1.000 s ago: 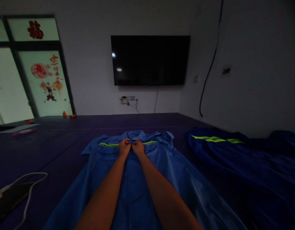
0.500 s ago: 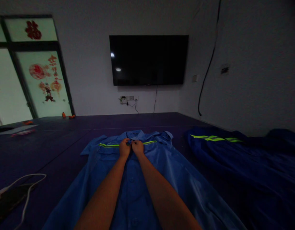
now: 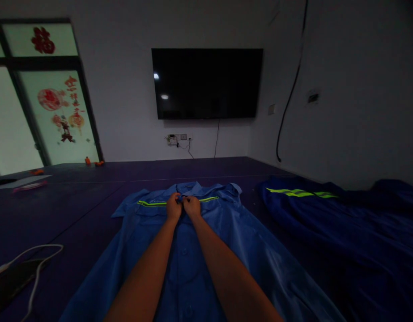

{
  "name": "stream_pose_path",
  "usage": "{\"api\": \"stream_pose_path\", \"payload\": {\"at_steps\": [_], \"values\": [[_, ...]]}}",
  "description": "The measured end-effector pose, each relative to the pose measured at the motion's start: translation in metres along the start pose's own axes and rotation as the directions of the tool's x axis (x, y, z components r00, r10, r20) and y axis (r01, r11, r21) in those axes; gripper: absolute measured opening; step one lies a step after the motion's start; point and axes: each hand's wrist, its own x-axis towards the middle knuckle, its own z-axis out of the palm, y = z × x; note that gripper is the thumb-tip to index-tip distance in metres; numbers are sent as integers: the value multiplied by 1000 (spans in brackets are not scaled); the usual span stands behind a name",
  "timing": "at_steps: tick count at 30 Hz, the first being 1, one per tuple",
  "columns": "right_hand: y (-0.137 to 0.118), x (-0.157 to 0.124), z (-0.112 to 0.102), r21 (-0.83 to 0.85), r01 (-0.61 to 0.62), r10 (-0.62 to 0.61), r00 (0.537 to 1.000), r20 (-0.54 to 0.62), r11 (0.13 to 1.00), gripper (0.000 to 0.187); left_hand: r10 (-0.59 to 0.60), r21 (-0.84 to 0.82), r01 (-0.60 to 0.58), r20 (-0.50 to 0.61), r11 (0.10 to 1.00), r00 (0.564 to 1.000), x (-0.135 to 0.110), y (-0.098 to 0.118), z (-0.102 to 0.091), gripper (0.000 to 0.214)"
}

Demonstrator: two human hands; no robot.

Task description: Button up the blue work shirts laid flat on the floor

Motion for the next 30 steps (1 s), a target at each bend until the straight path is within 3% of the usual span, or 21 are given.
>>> {"api": "stream_pose_path", "payload": {"at_steps": [30], "values": [[2, 0, 2, 16, 43, -43, 999, 19, 999, 27, -13, 123, 14, -4, 992, 1000, 1, -7, 1, 32]]}}
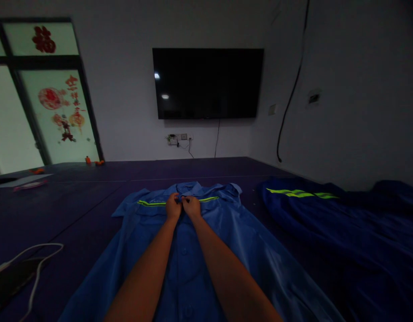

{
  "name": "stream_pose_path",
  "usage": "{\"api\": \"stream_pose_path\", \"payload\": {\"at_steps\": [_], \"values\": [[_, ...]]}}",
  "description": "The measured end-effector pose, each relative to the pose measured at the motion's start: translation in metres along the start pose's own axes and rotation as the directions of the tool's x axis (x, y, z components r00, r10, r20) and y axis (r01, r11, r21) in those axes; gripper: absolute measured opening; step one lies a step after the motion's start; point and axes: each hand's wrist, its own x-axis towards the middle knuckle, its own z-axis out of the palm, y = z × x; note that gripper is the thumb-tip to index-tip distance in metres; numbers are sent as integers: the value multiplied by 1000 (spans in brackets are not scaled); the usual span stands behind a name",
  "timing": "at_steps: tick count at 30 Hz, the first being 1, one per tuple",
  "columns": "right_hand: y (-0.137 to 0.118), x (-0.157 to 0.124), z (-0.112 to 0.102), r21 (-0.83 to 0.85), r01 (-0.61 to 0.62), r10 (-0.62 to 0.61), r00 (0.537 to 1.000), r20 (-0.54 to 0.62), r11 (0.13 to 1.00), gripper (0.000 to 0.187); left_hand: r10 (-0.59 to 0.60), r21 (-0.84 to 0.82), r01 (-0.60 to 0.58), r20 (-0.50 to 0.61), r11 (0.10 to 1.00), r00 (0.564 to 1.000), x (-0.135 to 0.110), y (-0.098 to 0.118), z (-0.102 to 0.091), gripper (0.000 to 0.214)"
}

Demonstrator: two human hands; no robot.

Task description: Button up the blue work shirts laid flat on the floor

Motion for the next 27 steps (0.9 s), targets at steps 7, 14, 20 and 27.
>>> {"api": "stream_pose_path", "payload": {"at_steps": [7, 14, 20, 27], "values": [[1, 1, 1, 4, 11, -11, 1000, 7, 1000, 26, 38, -3, -38, 29, 999, 999, 1, 1, 0, 35], [2, 1, 1, -2, 23, -23, 1000, 16, 1000, 26, 58, -17, -58, 22, 998, 998, 2, 1, 0, 32], [-1, 0, 0, -12, 13, -13, 1000, 17, 1000, 26, 37, -13, -37, -4, 999, 999, 2, -1, 1, 33], [-3, -1, -2, -26, 9, -8, 1000, 25, 1000, 26, 19, -14, -20, -20, 1000, 1000, 1, -2, 0, 31]]}}
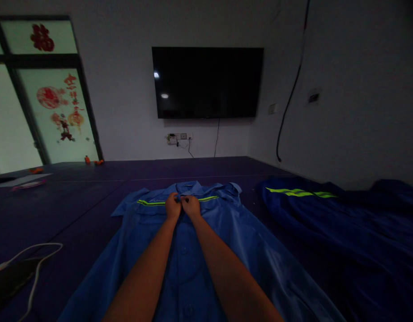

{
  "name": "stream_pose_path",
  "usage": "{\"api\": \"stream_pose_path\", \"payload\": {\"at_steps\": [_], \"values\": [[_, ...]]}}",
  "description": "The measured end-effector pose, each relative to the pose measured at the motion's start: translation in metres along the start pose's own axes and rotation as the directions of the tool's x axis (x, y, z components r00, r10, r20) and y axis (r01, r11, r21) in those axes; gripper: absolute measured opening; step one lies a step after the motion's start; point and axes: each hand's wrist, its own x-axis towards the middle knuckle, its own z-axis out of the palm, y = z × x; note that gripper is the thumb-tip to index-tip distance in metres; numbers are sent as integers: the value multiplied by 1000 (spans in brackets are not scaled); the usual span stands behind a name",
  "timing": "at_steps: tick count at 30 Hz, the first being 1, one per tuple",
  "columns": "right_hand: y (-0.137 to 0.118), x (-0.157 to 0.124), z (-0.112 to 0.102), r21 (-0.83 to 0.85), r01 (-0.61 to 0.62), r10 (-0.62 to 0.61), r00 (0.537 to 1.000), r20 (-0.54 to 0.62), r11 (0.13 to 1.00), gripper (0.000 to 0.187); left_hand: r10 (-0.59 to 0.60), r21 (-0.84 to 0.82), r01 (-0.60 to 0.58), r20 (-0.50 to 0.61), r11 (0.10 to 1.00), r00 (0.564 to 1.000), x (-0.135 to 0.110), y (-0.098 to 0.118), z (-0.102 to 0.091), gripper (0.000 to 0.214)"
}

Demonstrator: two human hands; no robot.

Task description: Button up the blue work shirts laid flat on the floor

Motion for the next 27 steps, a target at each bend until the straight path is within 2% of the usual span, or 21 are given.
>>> {"api": "stream_pose_path", "payload": {"at_steps": [27], "values": [[-3, -2, -2, -47, 16, -15, 1000, 17, 999, 25, 27, 4, -27, 20, 1000, 999, 0, 6, -3, 31]]}}
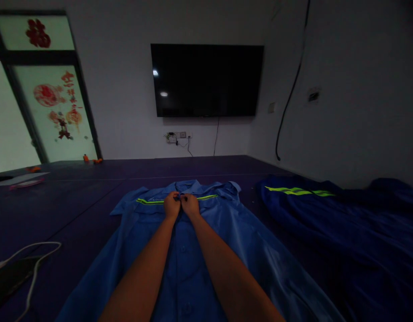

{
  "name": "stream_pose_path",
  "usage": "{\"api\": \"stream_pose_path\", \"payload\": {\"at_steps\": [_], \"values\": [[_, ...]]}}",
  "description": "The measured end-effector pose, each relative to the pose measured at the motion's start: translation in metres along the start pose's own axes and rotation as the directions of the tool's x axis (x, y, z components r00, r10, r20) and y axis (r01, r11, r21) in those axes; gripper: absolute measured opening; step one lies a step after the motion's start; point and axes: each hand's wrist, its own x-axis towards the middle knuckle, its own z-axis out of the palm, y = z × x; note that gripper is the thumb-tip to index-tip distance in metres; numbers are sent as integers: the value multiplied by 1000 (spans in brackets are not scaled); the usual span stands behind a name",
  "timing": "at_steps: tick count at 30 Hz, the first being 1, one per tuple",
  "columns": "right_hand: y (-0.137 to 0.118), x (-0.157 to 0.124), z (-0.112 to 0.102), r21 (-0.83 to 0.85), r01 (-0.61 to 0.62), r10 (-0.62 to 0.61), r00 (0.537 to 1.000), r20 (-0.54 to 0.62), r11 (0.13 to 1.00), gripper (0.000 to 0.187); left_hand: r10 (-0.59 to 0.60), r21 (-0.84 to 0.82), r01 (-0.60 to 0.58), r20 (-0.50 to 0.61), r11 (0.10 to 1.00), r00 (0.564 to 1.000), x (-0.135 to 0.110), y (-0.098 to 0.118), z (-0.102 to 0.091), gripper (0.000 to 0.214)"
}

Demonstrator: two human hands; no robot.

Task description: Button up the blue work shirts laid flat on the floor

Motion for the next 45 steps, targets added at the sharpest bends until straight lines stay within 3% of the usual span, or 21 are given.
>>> {"api": "stream_pose_path", "payload": {"at_steps": [16, 28, 45], "values": [[-2, -1, 0, -5, -30, 30, 999, -12, 1000, 23, -39, 25, 39, -10, 999, 999, -1, -1, 2, 31], [1, 0, 1, 20, 14, -14, 1000, 11, 1000, 20, -36, 5, 36, 1, 999, 999, 1, -8, 5, 35], [1, 0, 0, 31, 18, -19, 1000, 13, 999, 21, -90, 41, 90, 10, 995, 996, -1, 0, 0, 30]]}}
